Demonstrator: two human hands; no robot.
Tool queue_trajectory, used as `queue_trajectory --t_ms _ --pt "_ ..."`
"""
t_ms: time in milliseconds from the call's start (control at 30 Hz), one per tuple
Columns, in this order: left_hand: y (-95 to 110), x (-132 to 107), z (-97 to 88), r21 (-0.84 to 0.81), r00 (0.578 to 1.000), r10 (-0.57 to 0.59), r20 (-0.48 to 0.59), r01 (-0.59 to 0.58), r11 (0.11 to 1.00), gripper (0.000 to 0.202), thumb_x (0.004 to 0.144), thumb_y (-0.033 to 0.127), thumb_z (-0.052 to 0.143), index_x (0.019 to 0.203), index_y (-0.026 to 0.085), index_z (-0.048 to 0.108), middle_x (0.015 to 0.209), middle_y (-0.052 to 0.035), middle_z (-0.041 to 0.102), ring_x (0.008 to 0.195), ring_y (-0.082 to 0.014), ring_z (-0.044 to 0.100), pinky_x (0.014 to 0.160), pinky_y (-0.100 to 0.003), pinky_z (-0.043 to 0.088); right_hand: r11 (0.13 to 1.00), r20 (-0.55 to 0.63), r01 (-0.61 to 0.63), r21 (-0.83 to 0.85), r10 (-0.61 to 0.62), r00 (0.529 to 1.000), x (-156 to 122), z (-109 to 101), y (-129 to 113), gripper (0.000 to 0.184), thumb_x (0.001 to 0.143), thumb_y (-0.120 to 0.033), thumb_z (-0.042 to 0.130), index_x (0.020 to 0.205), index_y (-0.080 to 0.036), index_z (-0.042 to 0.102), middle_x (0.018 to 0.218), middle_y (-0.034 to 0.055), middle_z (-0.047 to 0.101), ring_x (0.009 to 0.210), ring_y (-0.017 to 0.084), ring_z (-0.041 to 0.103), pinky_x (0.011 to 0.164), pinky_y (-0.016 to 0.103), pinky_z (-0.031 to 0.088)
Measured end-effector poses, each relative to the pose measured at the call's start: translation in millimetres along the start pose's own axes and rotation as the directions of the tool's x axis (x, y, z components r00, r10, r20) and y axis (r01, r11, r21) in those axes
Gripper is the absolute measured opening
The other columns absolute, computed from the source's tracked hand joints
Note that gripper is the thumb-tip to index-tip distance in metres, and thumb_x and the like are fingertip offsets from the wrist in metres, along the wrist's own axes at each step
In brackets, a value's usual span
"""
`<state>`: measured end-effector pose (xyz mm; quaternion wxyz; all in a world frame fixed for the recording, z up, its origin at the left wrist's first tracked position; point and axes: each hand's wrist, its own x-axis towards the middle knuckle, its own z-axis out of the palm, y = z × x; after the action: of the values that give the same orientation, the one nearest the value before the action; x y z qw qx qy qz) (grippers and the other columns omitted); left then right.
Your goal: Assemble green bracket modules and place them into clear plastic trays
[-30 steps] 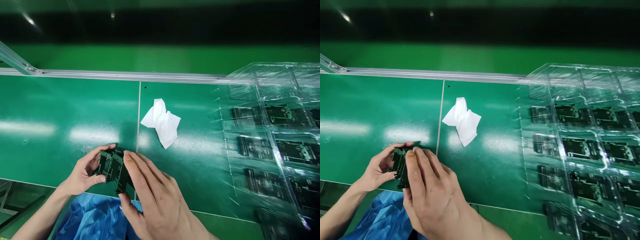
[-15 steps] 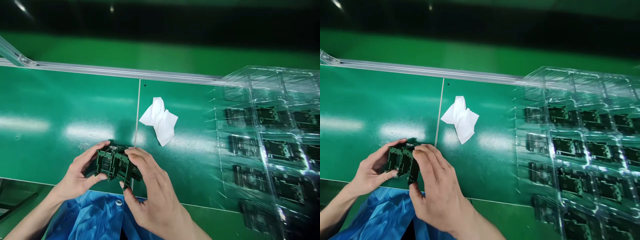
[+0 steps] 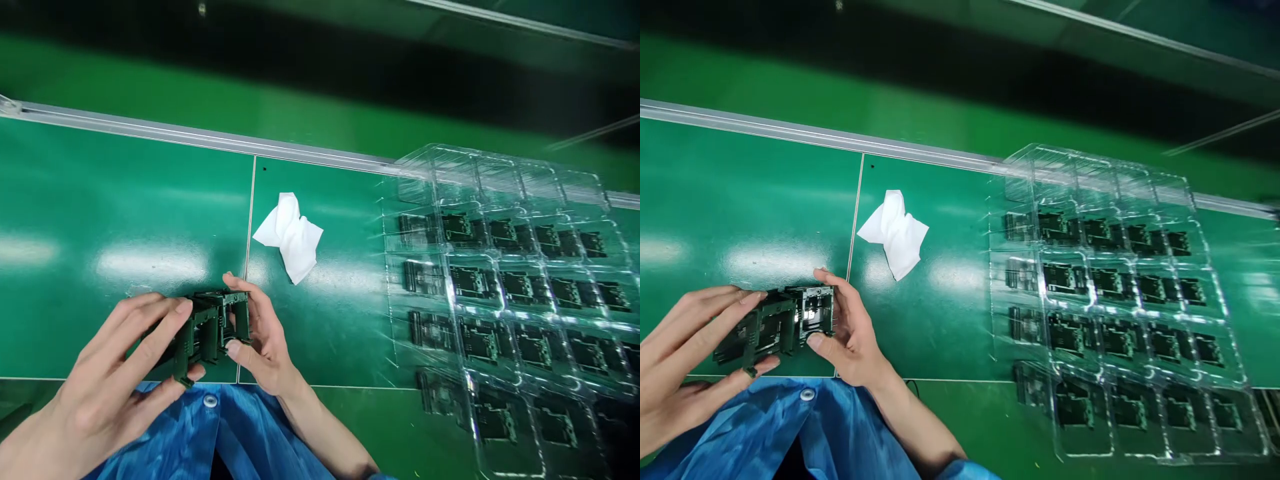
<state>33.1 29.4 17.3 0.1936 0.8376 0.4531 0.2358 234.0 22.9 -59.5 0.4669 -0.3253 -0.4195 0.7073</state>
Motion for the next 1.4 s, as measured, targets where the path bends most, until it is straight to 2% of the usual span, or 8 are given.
queue_trajectory --t_ms 100,267,467,633,800,967,1133,1400 --pt "3.0 0.5 -5.2 0.032 0.997 -0.021 0.078 0.019 0.999 0.059 0.089 0.021 0.062 0.142 0.01 0.04 0.119 -0.0134 0.057 0.106 -0.0239 0.056 0.091 -0.033 0.049 0.998 -0.008 -0.025 0.062 0.026 1.0 -1.1 1.4 3.8 0.056 0.087 -0.036 0.066 0.137 -0.03 0.042 0.149 0.006 0.041 0.13 0.018 0.048 0.1 0.03 0.047" --pt "-3.7 -5.1 -5.3 0.004 0.993 -0.007 0.12 0.006 1.0 0.059 0.09 0.02 0.06 0.144 0.011 0.036 0.129 -0.0121 0.054 0.118 -0.0226 0.054 0.102 -0.031 0.046 0.998 -0.03 0.062 0.025 -0.061 0.998 -2.9 3.3 2.0 0.056 0.089 -0.026 0.065 0.138 -0.035 0.04 0.147 0.0023 0.043 0.142 0.016 0.031 0.114 0.034 0.033" --pt "-17.5 -16.9 7.1 -0.218 0.984 -0.156 0.086 0.171 0.961 0.063 0.088 0.017 0.064 0.144 0.019 0.036 0.144 -0.0081 0.046 0.131 -0.0212 0.047 0.115 -0.032 0.038 0.968 -0.017 0.071 -0.24 -0.078 0.997 -4.9 2.3 -1.5 0.068 0.087 -0.018 0.063 0.145 -0.031 0.031 0.15 0.008 0.039 0.143 0.022 0.029 0.117 0.045 0.029" --pt "-25.6 -26.9 16.4 -0.375 0.971 -0.228 0.065 0.236 0.896 0.064 0.085 0.013 0.067 0.142 0.021 0.04 0.144 -0.0084 0.046 0.134 -0.023 0.044 0.115 -0.035 0.038 0.888 0.021 0.071 -0.454 -0.07 0.997 -6.0 -0.2 -8.2 0.071 0.085 -0.018 0.062 0.147 -0.027 0.029 0.148 0.0105 0.041 0.141 0.025 0.034 0.115 0.048 0.034" --pt "-27.8 -30.7 20.0 -0.435 0.971 -0.232 0.058 0.234 0.869 0.067 0.083 0.011 0.069 0.142 0.022 0.04 0.144 -0.0104 0.047 0.135 -0.0246 0.043 0.114 -0.038 0.04 0.854 0.044 0.102 -0.509 -0.092 0.995 -6.2 -0.7 -15.3 0.074 0.085 -0.015 0.062 0.148 -0.028 0.026 0.149 0.0089 0.04 0.14 0.024 0.035 0.115 0.047 0.035" --pt "-28.2 -28.7 22.5 -0.497 0.983 -0.183 0.016 0.166 0.852 0.073 0.08 0.008 0.071 0.143 0.025 0.038 0.143 -0.0103 0.047 0.135 -0.0271 0.042 0.115 -0.044 0.039 0.822 0.095 0.194 -0.536 -0.169 0.981 -6.5 -2.5 -17.8 0.077 0.085 -0.011 0.059 0.15 -0.028 0.022 0.151 0.0068 0.038 0.141 0.023 0.033 0.116 0.046 0.035" --pt "-27.5 -28.9 23.9 -0.51 0.979 -0.205 0.011 0.182 0.841 0.072 0.08 0.009 0.071 0.142 0.026 0.039 0.142 -0.0107 0.048 0.135 -0.0286 0.043 0.114 -0.047 0.04 0.784 0.131 0.224 -0.579 -0.183 0.974 -5.3 -3.6 -22.1 0.076 0.086 -0.013 0.059 0.151 -0.025 0.02 0.15 0.008 0.039 0.141 0.023 0.034 0.114 0.045 0.038" --pt "-30.4 -33.0 25.8 -0.5 0.964 -0.257 0.069 0.257 0.827 0.066 0.083 0.017 0.07 0.141 0.024 0.04 0.138 -0.0149 0.051 0.132 -0.0293 0.046 0.109 -0.048 0.045 0.684 0.12 0.156 -0.712 -0.101 0.988 -3.9 -1.4 -38.7 0.073 0.085 -0.013 0.06 0.15 -0.021 0.025 0.144 0.0125 0.047 0.132 0.027 0.047 0.109 0.047 0.045"
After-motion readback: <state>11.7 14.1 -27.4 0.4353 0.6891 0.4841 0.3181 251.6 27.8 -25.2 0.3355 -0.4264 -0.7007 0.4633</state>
